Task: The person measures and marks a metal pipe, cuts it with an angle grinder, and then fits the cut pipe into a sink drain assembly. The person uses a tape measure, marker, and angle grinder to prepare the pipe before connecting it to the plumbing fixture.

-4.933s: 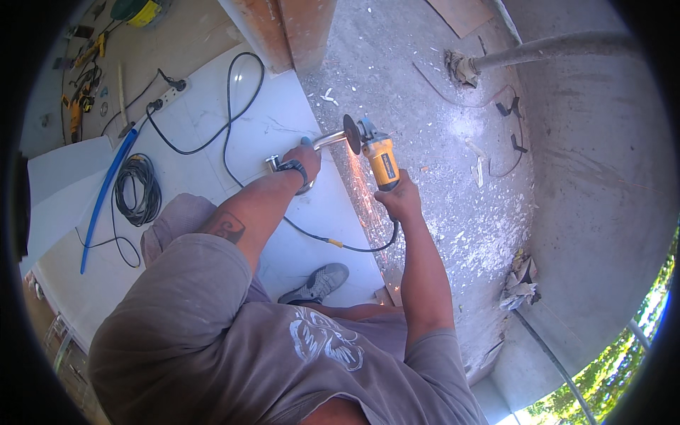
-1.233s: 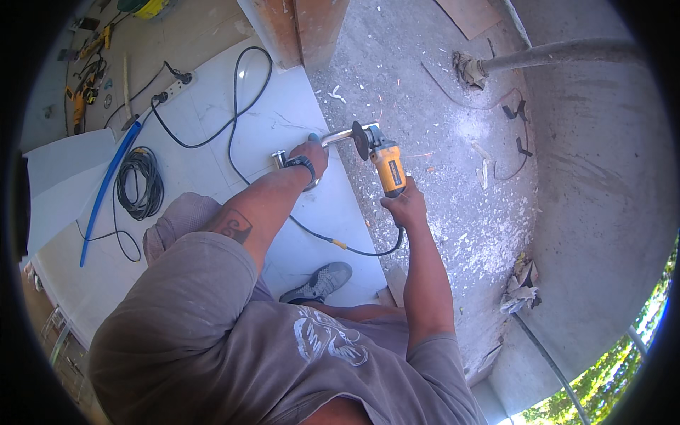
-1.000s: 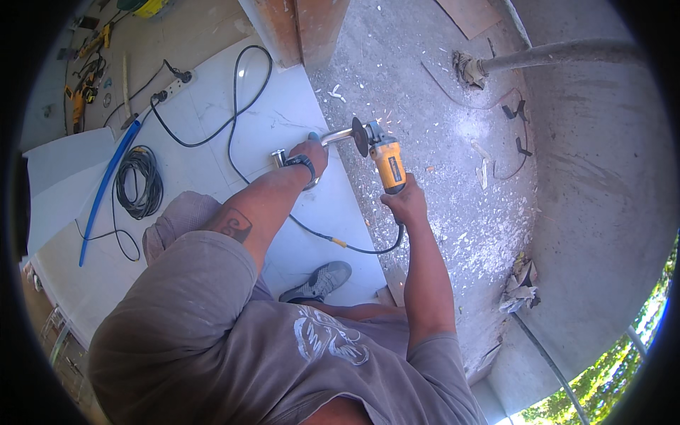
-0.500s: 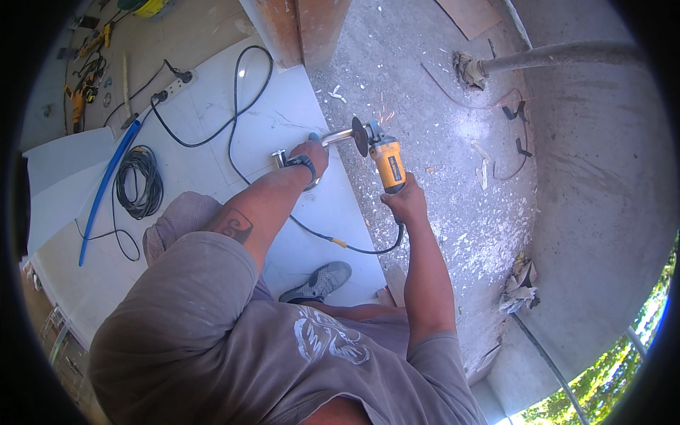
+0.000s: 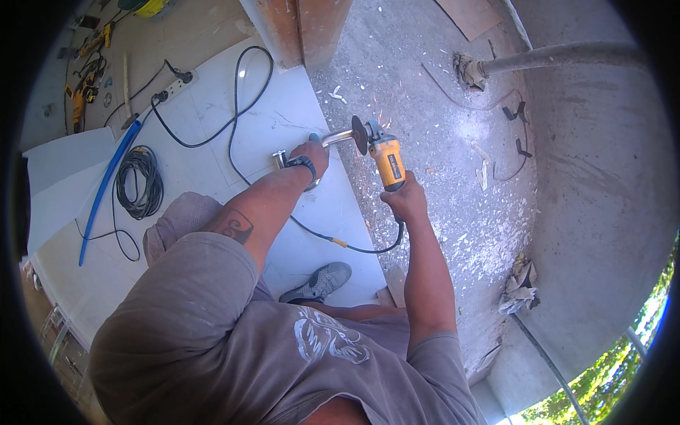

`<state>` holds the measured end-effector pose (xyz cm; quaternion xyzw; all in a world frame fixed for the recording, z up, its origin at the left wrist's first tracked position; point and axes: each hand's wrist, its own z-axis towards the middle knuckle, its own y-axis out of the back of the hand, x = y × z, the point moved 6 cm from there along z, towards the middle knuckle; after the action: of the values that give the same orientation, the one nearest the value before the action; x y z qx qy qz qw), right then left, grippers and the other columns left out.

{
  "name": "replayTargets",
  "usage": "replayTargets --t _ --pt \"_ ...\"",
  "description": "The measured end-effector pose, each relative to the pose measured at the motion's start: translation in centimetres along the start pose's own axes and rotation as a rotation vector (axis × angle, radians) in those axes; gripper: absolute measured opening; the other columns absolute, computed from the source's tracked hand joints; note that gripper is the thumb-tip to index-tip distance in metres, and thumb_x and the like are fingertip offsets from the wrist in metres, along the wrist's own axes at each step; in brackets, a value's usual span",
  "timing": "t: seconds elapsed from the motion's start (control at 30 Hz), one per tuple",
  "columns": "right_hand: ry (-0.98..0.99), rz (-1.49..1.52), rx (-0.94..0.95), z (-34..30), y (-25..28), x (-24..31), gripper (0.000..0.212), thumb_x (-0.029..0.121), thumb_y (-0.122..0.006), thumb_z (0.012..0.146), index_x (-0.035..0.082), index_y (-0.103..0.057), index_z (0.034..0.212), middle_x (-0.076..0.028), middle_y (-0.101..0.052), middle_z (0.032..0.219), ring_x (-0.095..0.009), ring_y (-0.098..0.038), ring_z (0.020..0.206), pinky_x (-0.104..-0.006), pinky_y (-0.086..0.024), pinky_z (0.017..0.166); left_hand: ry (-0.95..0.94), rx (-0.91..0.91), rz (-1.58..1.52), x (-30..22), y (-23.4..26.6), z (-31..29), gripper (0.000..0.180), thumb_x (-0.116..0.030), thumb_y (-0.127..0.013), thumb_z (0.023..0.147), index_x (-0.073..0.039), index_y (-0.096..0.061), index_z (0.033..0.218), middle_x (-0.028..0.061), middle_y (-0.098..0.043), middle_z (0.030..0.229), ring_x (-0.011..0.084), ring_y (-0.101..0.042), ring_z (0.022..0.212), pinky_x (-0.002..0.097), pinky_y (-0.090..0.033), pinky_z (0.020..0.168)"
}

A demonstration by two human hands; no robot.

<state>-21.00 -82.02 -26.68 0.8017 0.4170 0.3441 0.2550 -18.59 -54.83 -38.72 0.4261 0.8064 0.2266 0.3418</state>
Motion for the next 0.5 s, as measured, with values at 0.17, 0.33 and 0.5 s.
replayTargets --t 0.17,0.33,0.5 --pt "-0.027 -0.029 0.001 0.32 -0.22 -0.23 0.064 0.023 -0.087 0.066 0.001 -0.06 0.119 -0.023 -0.074 0.103 -0.038 -0.073 0.097 -0.0438 -0.057 0.087 0.011 0.008 -0.002 -0.12 0.24 -0.16 0.04 -0.035 -0.055 0.103 0.001 -0.056 0.121 0.0237 -0.074 0.109 0.0399 -0.072 0.103 0.0488 -0.058 0.088" --pt "-0.033 -0.01 -0.004 0.47 -0.54 -0.52 0.063 0.022 -0.089 0.065 0.001 -0.06 0.117 -0.022 -0.074 0.103 -0.036 -0.074 0.096 -0.0421 -0.057 0.086 0.019 0.023 -0.024 -0.28 0.59 -0.43 0.034 -0.031 -0.055 0.103 -0.002 -0.055 0.122 0.0238 -0.073 0.114 0.0406 -0.071 0.108 0.0501 -0.058 0.09" --pt "-0.014 -0.016 -0.019 0.42 -0.46 -0.43 0.061 0.022 -0.089 0.066 0.001 -0.061 0.115 -0.021 -0.074 0.102 -0.036 -0.074 0.095 -0.0414 -0.057 0.086 0.022 0.012 -0.018 -0.27 0.56 -0.44 0.036 -0.033 -0.056 0.103 -0.001 -0.055 0.121 0.0243 -0.073 0.112 0.0408 -0.071 0.106 0.0501 -0.058 0.089"
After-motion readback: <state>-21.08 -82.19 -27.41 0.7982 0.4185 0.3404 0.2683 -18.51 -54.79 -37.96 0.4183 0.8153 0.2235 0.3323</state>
